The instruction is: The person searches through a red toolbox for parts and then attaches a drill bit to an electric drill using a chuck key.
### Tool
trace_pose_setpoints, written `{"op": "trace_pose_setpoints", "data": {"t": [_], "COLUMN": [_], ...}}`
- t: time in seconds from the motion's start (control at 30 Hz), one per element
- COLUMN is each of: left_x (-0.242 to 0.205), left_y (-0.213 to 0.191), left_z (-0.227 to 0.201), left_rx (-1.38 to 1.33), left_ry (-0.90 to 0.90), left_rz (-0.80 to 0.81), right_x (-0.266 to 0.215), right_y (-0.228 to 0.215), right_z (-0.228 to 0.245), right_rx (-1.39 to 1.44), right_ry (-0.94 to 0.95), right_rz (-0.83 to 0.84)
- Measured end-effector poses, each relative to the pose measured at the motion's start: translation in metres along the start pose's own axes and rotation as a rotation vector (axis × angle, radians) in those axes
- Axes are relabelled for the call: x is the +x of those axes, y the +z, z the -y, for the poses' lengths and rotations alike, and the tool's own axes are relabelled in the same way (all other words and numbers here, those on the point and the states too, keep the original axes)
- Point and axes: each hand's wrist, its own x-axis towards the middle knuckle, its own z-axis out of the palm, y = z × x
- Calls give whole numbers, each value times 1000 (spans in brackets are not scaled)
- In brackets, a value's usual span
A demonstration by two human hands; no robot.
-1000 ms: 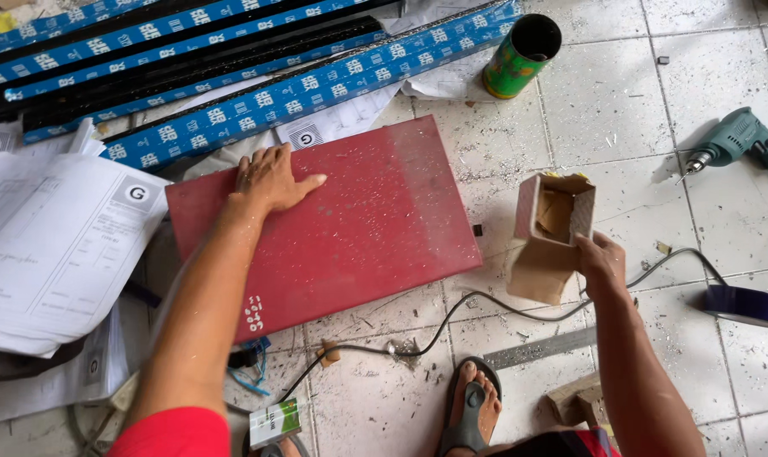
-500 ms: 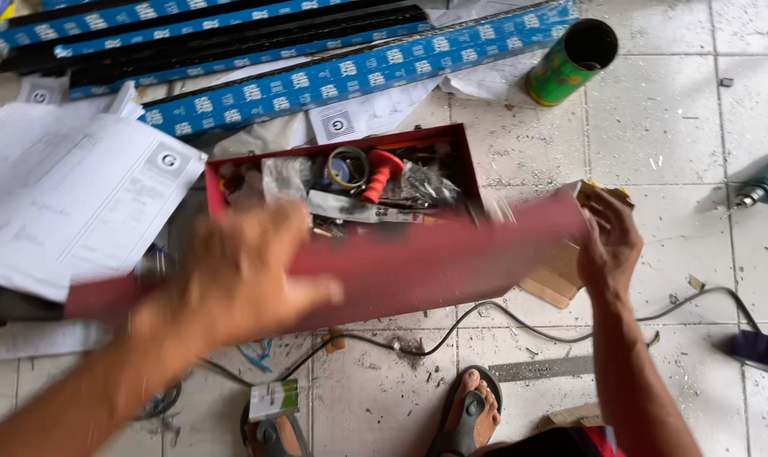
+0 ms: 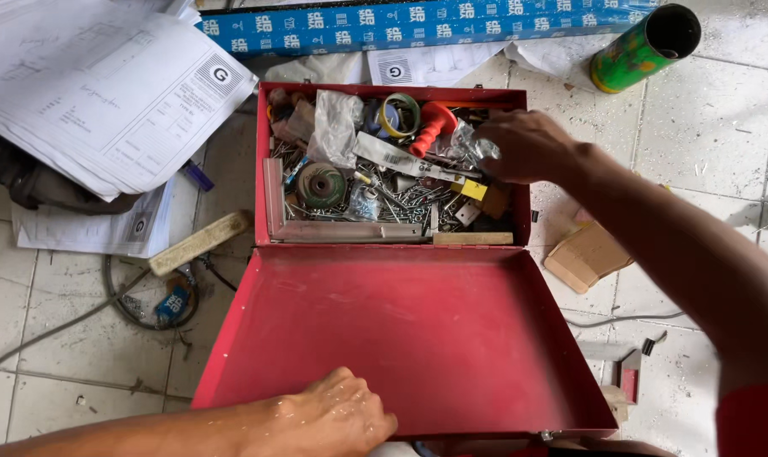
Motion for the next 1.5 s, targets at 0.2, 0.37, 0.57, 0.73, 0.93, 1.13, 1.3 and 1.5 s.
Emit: {"op": "trace_pose_setpoints", "data": {"t": [0.2,0.37,0.57,0.73,0.93,1.13,1.3,1.5], "left_x": [1,0,9,4,5,11,11,-1], "left_y": [-1,-36,-36,-8,-7,-24,-42,-32], "left_z": [9,23,134,242,295,297,285,292], "left_rx": [-42,-274,-445,2,248,377,513,595], "left_ry": [89,-46,-361,-578,-615,-565,-620,-799], "left_rz": [0,-76,-445,-646,-702,-669,-432,-310], "right_x": [39,39,19,6,-52,-154,-237,-268], "right_y": [65,119,122,108,113,163,256,316], "right_z": [47,78,97,63,-66,-167,-205,-254], "right_rx": [267,386,283,198,273,330,545,1037], "right_ry": [-18,34,-31,16,185,735,1160,1539], "right_rz": [-74,-22,-19,-72,-612,-851,-932,-1019]}}
